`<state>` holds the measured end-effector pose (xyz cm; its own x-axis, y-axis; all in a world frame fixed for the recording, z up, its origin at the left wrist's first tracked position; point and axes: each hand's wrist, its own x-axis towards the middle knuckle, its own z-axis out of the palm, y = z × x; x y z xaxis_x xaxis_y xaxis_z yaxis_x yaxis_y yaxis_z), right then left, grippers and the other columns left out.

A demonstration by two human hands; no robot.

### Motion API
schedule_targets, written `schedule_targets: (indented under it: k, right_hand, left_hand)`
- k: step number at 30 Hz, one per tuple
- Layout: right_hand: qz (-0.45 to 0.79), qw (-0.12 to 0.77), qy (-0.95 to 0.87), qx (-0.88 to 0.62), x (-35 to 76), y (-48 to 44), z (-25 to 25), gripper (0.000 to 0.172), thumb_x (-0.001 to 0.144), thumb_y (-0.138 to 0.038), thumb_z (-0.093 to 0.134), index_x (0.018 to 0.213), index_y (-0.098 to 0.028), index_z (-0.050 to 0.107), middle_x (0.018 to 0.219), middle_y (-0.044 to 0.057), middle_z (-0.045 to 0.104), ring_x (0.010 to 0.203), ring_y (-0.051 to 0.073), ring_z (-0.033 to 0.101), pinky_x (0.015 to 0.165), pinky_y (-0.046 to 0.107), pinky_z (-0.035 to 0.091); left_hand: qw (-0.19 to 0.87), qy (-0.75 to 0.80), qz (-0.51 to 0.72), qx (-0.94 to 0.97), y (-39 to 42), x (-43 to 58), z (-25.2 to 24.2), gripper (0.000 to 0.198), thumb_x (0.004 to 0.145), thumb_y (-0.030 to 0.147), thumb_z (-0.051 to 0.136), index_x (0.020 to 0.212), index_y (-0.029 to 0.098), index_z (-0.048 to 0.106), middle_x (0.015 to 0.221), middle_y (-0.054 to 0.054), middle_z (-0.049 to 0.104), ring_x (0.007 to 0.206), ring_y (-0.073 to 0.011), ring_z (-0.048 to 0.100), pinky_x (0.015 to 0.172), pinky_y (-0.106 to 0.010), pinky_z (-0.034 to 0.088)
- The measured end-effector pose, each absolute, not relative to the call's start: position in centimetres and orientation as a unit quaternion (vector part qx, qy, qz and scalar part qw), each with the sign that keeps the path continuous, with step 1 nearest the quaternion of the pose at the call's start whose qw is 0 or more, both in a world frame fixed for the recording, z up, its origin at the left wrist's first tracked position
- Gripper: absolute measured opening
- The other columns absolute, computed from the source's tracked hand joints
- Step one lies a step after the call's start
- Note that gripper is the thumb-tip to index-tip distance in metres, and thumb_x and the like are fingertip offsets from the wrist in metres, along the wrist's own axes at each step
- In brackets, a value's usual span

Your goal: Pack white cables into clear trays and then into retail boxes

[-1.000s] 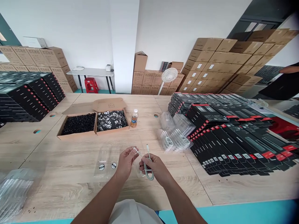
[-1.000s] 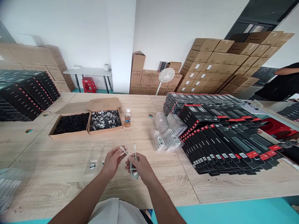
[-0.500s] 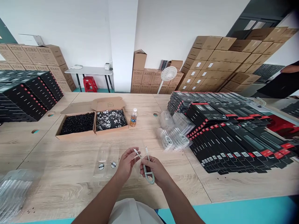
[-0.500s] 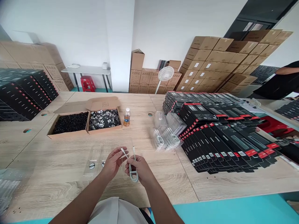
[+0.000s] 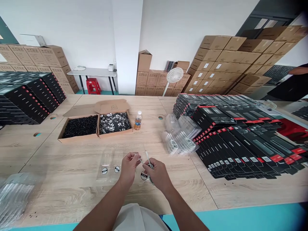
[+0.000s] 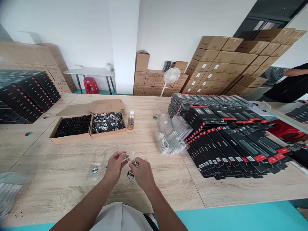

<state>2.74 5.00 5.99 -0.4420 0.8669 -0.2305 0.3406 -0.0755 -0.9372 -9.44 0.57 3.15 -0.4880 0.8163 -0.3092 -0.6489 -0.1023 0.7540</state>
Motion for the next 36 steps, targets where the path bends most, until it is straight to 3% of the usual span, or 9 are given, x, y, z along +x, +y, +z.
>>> schedule_targets:
  k: [6,10,16,19,23,25,27,33,36]
  right_hand:
    - [0.788,0.145,-0.439,-0.406,3.8,5.7,5.5,0.03,0.064,-0.04,0.076,0.068,-0.016,0.058,0.061,0.0,0.066,0.048,0.013,0.06,0.046,0.024,0.045]
    - [0.853,0.08,-0.366,-0.364,4.6,6.3,5.0,0.033,0.062,-0.038,0.081,0.067,-0.013,0.06,0.06,0.001,0.065,0.046,0.01,0.059,0.042,0.021,0.042]
    - [0.86,0.055,-0.355,-0.362,4.2,6.3,4.7,0.034,0.062,-0.039,0.081,0.069,-0.014,0.059,0.063,0.001,0.066,0.048,0.01,0.058,0.044,0.021,0.042]
    - [0.791,0.092,-0.456,-0.397,3.5,5.7,5.2,0.029,0.068,-0.041,0.074,0.073,-0.017,0.059,0.067,0.001,0.066,0.054,0.014,0.061,0.051,0.025,0.044]
    - [0.477,0.152,-0.727,-0.471,2.2,4.6,6.0,0.01,0.072,-0.027,0.065,0.067,-0.021,0.059,0.063,-0.001,0.063,0.062,0.016,0.058,0.058,0.026,0.038]
    - [0.332,0.149,-0.801,-0.475,1.7,4.2,6.1,0.012,0.074,-0.024,0.061,0.062,-0.021,0.058,0.064,0.001,0.064,0.065,0.016,0.057,0.059,0.026,0.034]
    - [0.299,0.151,-0.815,-0.472,1.4,4.0,6.1,0.017,0.077,-0.024,0.058,0.06,-0.021,0.058,0.066,0.002,0.065,0.065,0.016,0.057,0.059,0.026,0.033]
    - [0.59,0.197,-0.617,-0.483,2.1,4.5,6.0,0.018,0.072,-0.035,0.062,0.064,-0.019,0.06,0.053,0.0,0.063,0.05,0.016,0.058,0.051,0.026,0.042]
    - [0.658,0.212,-0.545,-0.474,2.5,4.7,6.3,0.023,0.067,-0.04,0.068,0.064,-0.018,0.06,0.052,0.0,0.063,0.048,0.015,0.058,0.049,0.026,0.044]
  left_hand:
    - [0.56,0.389,0.722,0.118,-0.3,-10.7,3.2,0.023,0.067,0.032,0.079,0.084,0.018,0.074,0.094,-0.007,0.071,0.085,-0.0181,0.064,0.084,-0.035,0.05]
    - [0.592,0.356,0.702,0.177,-0.8,-11.3,3.0,0.023,0.074,0.033,0.074,0.093,0.019,0.075,0.101,-0.008,0.07,0.092,-0.0193,0.063,0.09,-0.036,0.048]
    - [0.555,0.391,0.707,0.195,-0.8,-11.2,3.7,0.016,0.071,0.032,0.076,0.072,0.016,0.073,0.104,-0.008,0.063,0.089,-0.0177,0.06,0.084,-0.033,0.049]
    - [0.486,0.47,0.723,0.14,-0.2,-10.8,3.4,0.022,0.063,0.031,0.08,0.058,0.015,0.066,0.09,-0.006,0.063,0.079,-0.0149,0.059,0.076,-0.029,0.049]
    - [0.424,0.521,0.736,0.084,0.9,-10.1,2.3,0.027,0.062,0.033,0.077,0.054,0.016,0.059,0.071,0.0,0.058,0.066,-0.0106,0.053,0.065,-0.025,0.046]
    - [0.412,0.534,0.735,0.067,1.2,-9.8,2.0,0.028,0.061,0.034,0.077,0.053,0.016,0.056,0.066,0.002,0.056,0.062,-0.0095,0.051,0.063,-0.024,0.045]
    - [0.414,0.536,0.733,0.06,1.1,-9.7,2.2,0.029,0.06,0.034,0.077,0.053,0.016,0.055,0.065,0.002,0.057,0.061,-0.0096,0.051,0.063,-0.024,0.046]
    - [0.487,0.479,0.726,0.076,0.1,-10.1,3.8,0.023,0.067,0.036,0.073,0.065,0.016,0.064,0.073,-0.003,0.064,0.072,-0.0155,0.06,0.072,-0.031,0.051]
    - [0.509,0.429,0.743,0.069,-0.1,-10.2,4.0,0.018,0.068,0.032,0.073,0.076,0.017,0.068,0.078,-0.004,0.066,0.077,-0.0155,0.062,0.081,-0.033,0.051]
